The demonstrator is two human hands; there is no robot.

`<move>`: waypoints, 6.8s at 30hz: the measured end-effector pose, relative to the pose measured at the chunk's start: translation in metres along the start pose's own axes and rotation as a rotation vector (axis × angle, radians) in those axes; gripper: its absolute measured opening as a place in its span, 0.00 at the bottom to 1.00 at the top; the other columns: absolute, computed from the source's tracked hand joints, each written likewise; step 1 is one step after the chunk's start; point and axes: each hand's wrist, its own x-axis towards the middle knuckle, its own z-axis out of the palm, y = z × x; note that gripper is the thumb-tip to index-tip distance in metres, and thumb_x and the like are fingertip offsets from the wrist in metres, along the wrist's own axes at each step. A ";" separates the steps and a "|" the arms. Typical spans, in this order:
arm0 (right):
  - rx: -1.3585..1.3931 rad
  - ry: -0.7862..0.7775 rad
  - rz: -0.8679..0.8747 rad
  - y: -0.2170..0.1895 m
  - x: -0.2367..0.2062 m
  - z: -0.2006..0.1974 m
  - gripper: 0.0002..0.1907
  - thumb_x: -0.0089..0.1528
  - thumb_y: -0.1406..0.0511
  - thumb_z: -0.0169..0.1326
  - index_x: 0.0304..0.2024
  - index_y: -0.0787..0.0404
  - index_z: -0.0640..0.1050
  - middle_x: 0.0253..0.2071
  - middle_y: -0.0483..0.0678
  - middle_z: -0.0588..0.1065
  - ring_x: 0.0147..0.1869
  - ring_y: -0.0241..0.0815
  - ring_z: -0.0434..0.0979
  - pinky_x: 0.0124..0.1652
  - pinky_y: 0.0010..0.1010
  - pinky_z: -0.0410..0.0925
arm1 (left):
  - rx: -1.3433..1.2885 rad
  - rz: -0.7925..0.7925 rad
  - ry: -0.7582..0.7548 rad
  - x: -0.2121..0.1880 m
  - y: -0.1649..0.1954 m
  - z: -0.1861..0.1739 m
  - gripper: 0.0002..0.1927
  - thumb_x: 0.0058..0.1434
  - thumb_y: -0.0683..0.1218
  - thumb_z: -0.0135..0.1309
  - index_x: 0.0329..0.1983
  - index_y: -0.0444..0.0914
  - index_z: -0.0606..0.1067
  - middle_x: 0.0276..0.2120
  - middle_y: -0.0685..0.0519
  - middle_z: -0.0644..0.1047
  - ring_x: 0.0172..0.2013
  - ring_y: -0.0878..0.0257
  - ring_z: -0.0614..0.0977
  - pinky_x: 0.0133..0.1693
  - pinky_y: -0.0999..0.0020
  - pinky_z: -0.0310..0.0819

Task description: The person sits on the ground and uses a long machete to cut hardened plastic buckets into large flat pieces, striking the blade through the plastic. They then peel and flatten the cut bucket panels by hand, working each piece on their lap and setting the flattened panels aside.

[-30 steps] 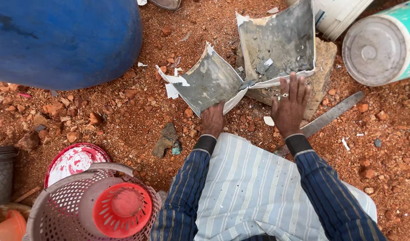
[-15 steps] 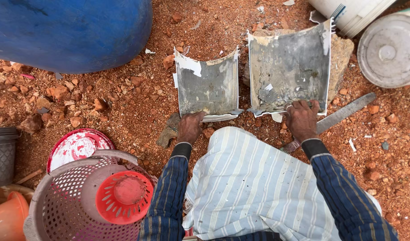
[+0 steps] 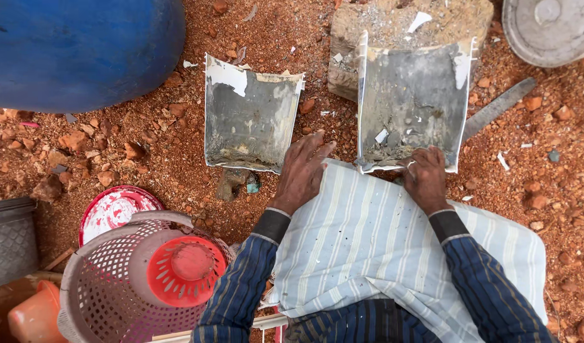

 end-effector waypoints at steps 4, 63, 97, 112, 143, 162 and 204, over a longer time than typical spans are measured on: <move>0.172 0.053 0.025 -0.011 -0.013 -0.016 0.10 0.56 0.72 0.62 0.41 0.58 0.82 0.45 0.50 0.79 0.59 0.51 0.75 0.66 0.49 0.61 | 0.020 0.176 -0.157 0.035 0.042 0.008 0.41 0.52 0.48 0.66 0.71 0.49 0.67 0.75 0.47 0.53 0.72 0.44 0.61 0.69 0.46 0.55; 0.466 0.195 0.283 -0.107 0.078 -0.004 0.11 0.64 0.64 0.57 0.34 0.68 0.74 0.34 0.63 0.75 0.38 0.65 0.77 0.39 0.54 0.68 | -0.674 -0.290 -0.390 0.064 0.028 0.018 0.52 0.50 0.46 0.61 0.77 0.35 0.52 0.69 0.39 0.66 0.67 0.50 0.69 0.67 0.56 0.62; 0.624 0.403 0.464 -0.121 0.073 0.003 0.21 0.68 0.53 0.60 0.39 0.67 0.78 0.35 0.61 0.77 0.40 0.63 0.78 0.39 0.48 0.69 | -0.699 -0.245 -0.311 0.064 0.028 0.019 0.49 0.42 0.33 0.51 0.74 0.40 0.64 0.67 0.43 0.74 0.66 0.55 0.75 0.65 0.62 0.69; 0.465 0.449 0.327 -0.103 0.042 0.014 0.16 0.69 0.63 0.55 0.30 0.66 0.72 0.27 0.60 0.72 0.30 0.61 0.75 0.32 0.49 0.66 | -0.536 -0.254 -0.389 0.065 0.029 0.037 0.45 0.45 0.39 0.54 0.73 0.45 0.66 0.65 0.48 0.76 0.55 0.55 0.81 0.50 0.63 0.76; 1.883 0.120 1.100 0.039 -0.047 -0.074 0.25 0.65 0.64 0.58 0.60 0.73 0.69 0.49 0.56 0.78 0.48 0.48 0.81 0.47 0.39 0.77 | -1.212 -0.436 0.055 0.092 -0.010 0.014 0.41 0.53 0.35 0.45 0.75 0.33 0.63 0.61 0.43 0.71 0.50 0.54 0.70 0.51 0.63 0.68; 1.094 0.541 1.185 -0.002 0.079 -0.005 0.17 0.70 0.61 0.56 0.48 0.72 0.74 0.41 0.58 0.76 0.42 0.45 0.71 0.38 0.38 0.67 | 0.375 0.353 -0.021 0.235 0.082 -0.027 0.21 0.65 0.62 0.51 0.43 0.45 0.85 0.40 0.52 0.85 0.48 0.56 0.80 0.59 0.45 0.55; 1.107 0.291 1.071 -0.056 -0.094 -0.037 0.22 0.71 0.52 0.49 0.46 0.67 0.72 0.23 0.46 0.68 0.19 0.33 0.63 0.18 0.28 0.58 | 0.381 0.223 -0.037 0.295 0.033 -0.024 0.26 0.51 0.59 0.70 0.50 0.45 0.81 0.43 0.49 0.83 0.48 0.53 0.76 0.53 0.53 0.57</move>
